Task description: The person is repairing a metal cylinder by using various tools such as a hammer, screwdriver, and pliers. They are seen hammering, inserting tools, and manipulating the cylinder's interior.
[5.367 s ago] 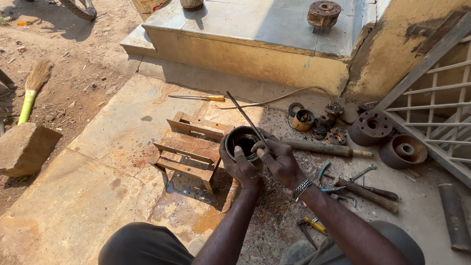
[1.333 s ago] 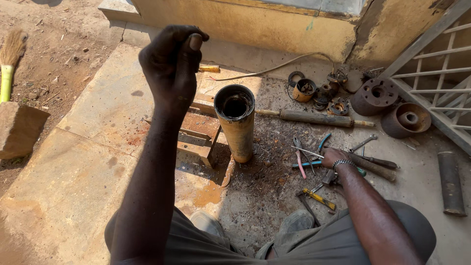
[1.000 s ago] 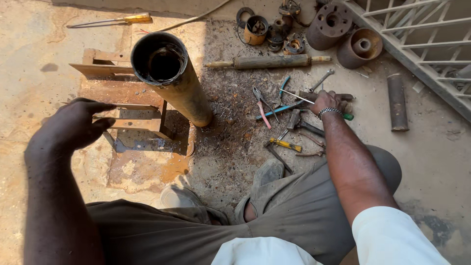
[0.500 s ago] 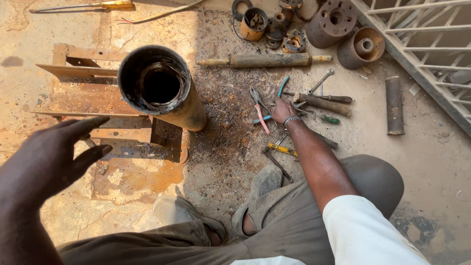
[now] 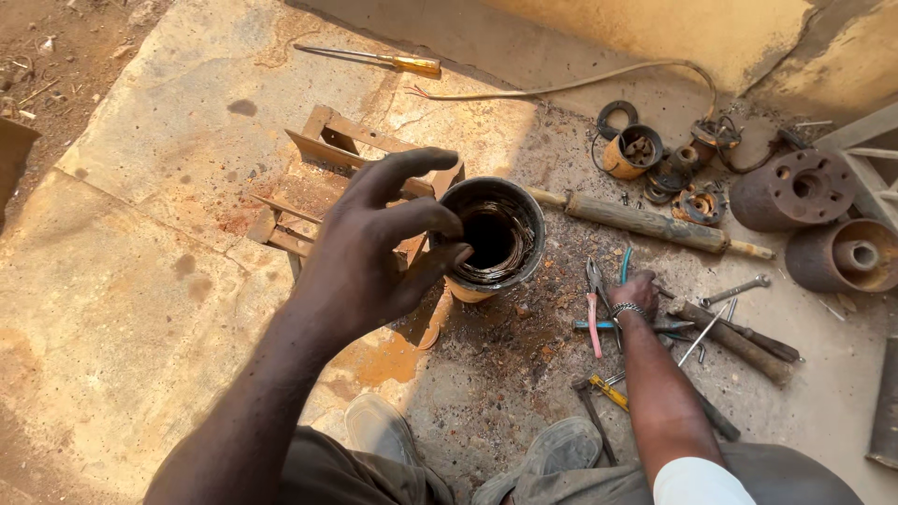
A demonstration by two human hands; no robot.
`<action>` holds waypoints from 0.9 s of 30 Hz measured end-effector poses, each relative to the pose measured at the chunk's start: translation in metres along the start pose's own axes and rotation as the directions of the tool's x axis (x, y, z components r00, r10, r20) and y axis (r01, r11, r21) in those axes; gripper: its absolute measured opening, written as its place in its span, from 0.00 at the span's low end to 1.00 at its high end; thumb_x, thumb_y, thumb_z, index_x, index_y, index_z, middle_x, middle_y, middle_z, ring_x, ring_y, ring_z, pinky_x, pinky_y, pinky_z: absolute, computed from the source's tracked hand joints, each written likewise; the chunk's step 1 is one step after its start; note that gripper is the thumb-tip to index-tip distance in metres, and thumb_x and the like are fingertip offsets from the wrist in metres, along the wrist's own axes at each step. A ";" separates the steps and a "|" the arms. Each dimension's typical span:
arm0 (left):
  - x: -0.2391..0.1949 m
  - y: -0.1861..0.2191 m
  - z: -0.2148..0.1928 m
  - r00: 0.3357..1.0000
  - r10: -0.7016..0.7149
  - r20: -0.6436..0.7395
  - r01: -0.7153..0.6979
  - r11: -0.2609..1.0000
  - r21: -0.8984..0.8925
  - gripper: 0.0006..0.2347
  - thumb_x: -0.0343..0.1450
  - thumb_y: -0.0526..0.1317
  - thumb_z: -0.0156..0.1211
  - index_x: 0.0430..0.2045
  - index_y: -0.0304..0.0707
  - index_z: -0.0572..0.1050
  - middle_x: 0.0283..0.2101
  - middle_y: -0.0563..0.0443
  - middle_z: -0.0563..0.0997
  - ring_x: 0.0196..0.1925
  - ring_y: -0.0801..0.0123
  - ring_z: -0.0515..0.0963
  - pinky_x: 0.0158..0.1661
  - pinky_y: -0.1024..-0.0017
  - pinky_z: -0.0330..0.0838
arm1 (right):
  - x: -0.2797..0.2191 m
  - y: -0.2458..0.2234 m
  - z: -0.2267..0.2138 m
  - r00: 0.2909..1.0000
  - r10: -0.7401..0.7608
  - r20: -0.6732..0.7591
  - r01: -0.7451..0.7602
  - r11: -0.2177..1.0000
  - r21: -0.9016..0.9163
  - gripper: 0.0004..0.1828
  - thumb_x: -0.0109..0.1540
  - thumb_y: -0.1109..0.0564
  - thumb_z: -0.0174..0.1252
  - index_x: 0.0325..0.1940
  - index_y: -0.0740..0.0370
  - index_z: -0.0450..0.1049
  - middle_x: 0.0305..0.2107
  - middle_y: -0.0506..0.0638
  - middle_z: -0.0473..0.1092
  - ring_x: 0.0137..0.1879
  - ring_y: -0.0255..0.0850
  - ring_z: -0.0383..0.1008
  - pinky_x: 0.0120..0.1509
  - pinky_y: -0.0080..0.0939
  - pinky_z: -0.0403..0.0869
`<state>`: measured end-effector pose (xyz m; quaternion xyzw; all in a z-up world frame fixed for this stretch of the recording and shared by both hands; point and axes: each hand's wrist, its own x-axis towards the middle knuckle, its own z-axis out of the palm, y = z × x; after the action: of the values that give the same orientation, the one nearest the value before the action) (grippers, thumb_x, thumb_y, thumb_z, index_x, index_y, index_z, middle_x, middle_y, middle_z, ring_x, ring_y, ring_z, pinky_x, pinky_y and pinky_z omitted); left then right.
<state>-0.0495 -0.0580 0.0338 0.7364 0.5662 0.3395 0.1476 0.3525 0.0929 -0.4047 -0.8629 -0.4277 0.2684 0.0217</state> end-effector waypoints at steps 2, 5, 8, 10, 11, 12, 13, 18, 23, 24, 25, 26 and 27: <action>0.010 0.004 0.008 0.996 -0.022 0.084 0.022 1.000 0.004 0.07 0.62 0.41 0.75 0.28 0.45 0.85 0.62 0.44 0.75 0.55 0.57 0.78 0.52 0.60 0.76 | 0.001 -0.003 -0.002 0.979 -0.162 -0.121 0.153 0.985 -0.083 0.15 0.63 0.53 0.68 0.51 0.60 0.78 0.39 0.62 0.76 0.46 0.55 0.77 0.49 0.56 0.75; 0.028 0.002 0.016 0.968 -0.055 0.244 0.027 0.993 0.118 0.09 0.58 0.42 0.77 0.29 0.50 0.87 0.58 0.48 0.77 0.54 0.59 0.79 0.53 0.60 0.75 | 0.009 -0.011 -0.021 0.963 -0.200 -0.181 0.200 0.980 -0.019 0.12 0.66 0.50 0.67 0.43 0.61 0.82 0.39 0.63 0.74 0.44 0.57 0.76 0.48 0.55 0.75; 0.041 0.002 0.023 0.898 -0.170 0.407 0.067 0.965 0.255 0.10 0.59 0.43 0.76 0.32 0.53 0.87 0.52 0.53 0.79 0.53 0.64 0.79 0.54 0.64 0.76 | 0.011 -0.034 -0.057 0.994 -0.074 -0.076 0.099 0.905 0.414 0.09 0.67 0.52 0.61 0.45 0.59 0.78 0.37 0.58 0.76 0.40 0.48 0.77 0.45 0.51 0.74; 0.048 0.004 0.029 0.890 -0.163 0.426 0.014 0.944 0.331 0.09 0.61 0.44 0.76 0.33 0.52 0.86 0.50 0.53 0.79 0.52 0.65 0.79 0.54 0.65 0.76 | 0.004 -0.058 -0.089 0.997 -0.071 -0.013 0.060 0.704 0.708 0.07 0.67 0.55 0.60 0.47 0.58 0.75 0.37 0.53 0.75 0.39 0.41 0.76 0.45 0.51 0.76; 0.051 0.004 0.032 0.891 -0.147 0.430 -0.011 0.939 0.345 0.10 0.61 0.44 0.76 0.33 0.53 0.86 0.51 0.52 0.78 0.52 0.63 0.79 0.53 0.64 0.77 | -0.002 -0.070 -0.109 0.995 -0.097 -0.023 0.075 0.575 0.815 0.06 0.66 0.58 0.61 0.47 0.58 0.73 0.38 0.52 0.73 0.39 0.40 0.74 0.46 0.51 0.79; 0.054 0.002 0.034 0.891 -0.131 0.434 -0.037 0.933 0.358 0.10 0.60 0.43 0.76 0.33 0.53 0.86 0.52 0.52 0.78 0.51 0.62 0.79 0.52 0.64 0.77 | -0.012 -0.079 -0.132 0.972 -0.234 0.003 0.087 0.374 0.923 0.06 0.69 0.54 0.58 0.46 0.59 0.74 0.39 0.52 0.73 0.44 0.43 0.73 0.50 0.56 0.77; 0.055 0.001 0.038 0.889 -0.119 0.442 -0.060 0.927 0.369 0.11 0.60 0.43 0.76 0.34 0.54 0.86 0.52 0.51 0.77 0.51 0.61 0.79 0.51 0.63 0.78 | -0.026 -0.082 -0.156 0.901 -0.433 0.018 0.040 0.126 0.991 0.10 0.71 0.51 0.55 0.45 0.59 0.74 0.41 0.53 0.73 0.49 0.47 0.72 0.53 0.60 0.76; 0.065 -0.007 0.056 0.889 -0.063 0.454 -0.150 0.896 0.418 0.11 0.61 0.45 0.75 0.35 0.50 0.86 0.49 0.49 0.79 0.50 0.60 0.80 0.49 0.62 0.78 | -0.132 -0.081 -0.275 0.332 -0.925 -0.184 -0.222 -0.267 0.938 0.31 0.79 0.36 0.43 0.36 0.60 0.77 0.53 0.57 0.72 0.71 0.63 0.65 0.68 0.81 0.69; 0.076 -0.012 0.062 0.847 -0.007 0.531 -0.236 0.891 0.388 0.12 0.62 0.47 0.74 0.35 0.47 0.85 0.47 0.47 0.81 0.46 0.58 0.82 0.45 0.61 0.79 | -0.239 -0.060 -0.311 0.236 -0.968 -0.084 -0.286 -0.152 0.946 0.39 0.75 0.31 0.40 0.29 0.61 0.78 0.71 0.59 0.65 0.84 0.63 0.50 0.70 0.93 0.63; 0.079 -0.012 0.060 0.838 0.009 0.546 -0.253 0.893 0.374 0.12 0.62 0.47 0.74 0.35 0.46 0.85 0.46 0.47 0.81 0.45 0.58 0.82 0.44 0.61 0.80 | -0.255 -0.052 -0.308 0.232 -0.969 -0.079 -0.327 -0.155 0.932 0.39 0.74 0.31 0.40 0.29 0.63 0.78 0.70 0.60 0.65 0.82 0.68 0.49 0.69 0.92 0.62; 0.081 -0.012 0.057 0.833 0.026 0.553 -0.270 0.891 0.364 0.13 0.62 0.47 0.74 0.35 0.45 0.85 0.45 0.46 0.81 0.45 0.57 0.82 0.43 0.61 0.80 | -0.268 -0.044 -0.303 0.225 -0.971 -0.075 -0.369 -0.157 0.916 0.40 0.74 0.31 0.40 0.29 0.65 0.78 0.69 0.60 0.65 0.79 0.73 0.48 0.69 0.91 0.62; 0.083 -0.011 0.054 0.830 0.038 0.557 -0.283 0.888 0.361 0.13 0.62 0.48 0.74 0.35 0.45 0.84 0.45 0.46 0.82 0.44 0.57 0.83 0.43 0.61 0.80 | -0.278 -0.036 -0.300 0.217 -0.974 -0.072 -0.411 -0.158 0.898 0.40 0.73 0.31 0.40 0.29 0.67 0.78 0.68 0.61 0.65 0.76 0.77 0.48 0.69 0.90 0.61; 0.083 -0.011 0.052 0.829 0.045 0.557 -0.290 0.886 0.361 0.13 0.63 0.48 0.74 0.36 0.44 0.84 0.44 0.46 0.82 0.43 0.57 0.83 0.42 0.61 0.80 | -0.284 -0.030 -0.296 0.210 -0.976 -0.066 -0.377 -0.143 0.915 0.41 0.73 0.31 0.40 0.29 0.67 0.78 0.70 0.62 0.63 0.79 0.77 0.48 0.71 0.80 0.62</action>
<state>-0.0123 0.0310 0.0175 0.8632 0.4945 -0.0004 0.1016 0.3342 -0.0441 -0.0172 -0.0451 -0.3241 0.8259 0.4592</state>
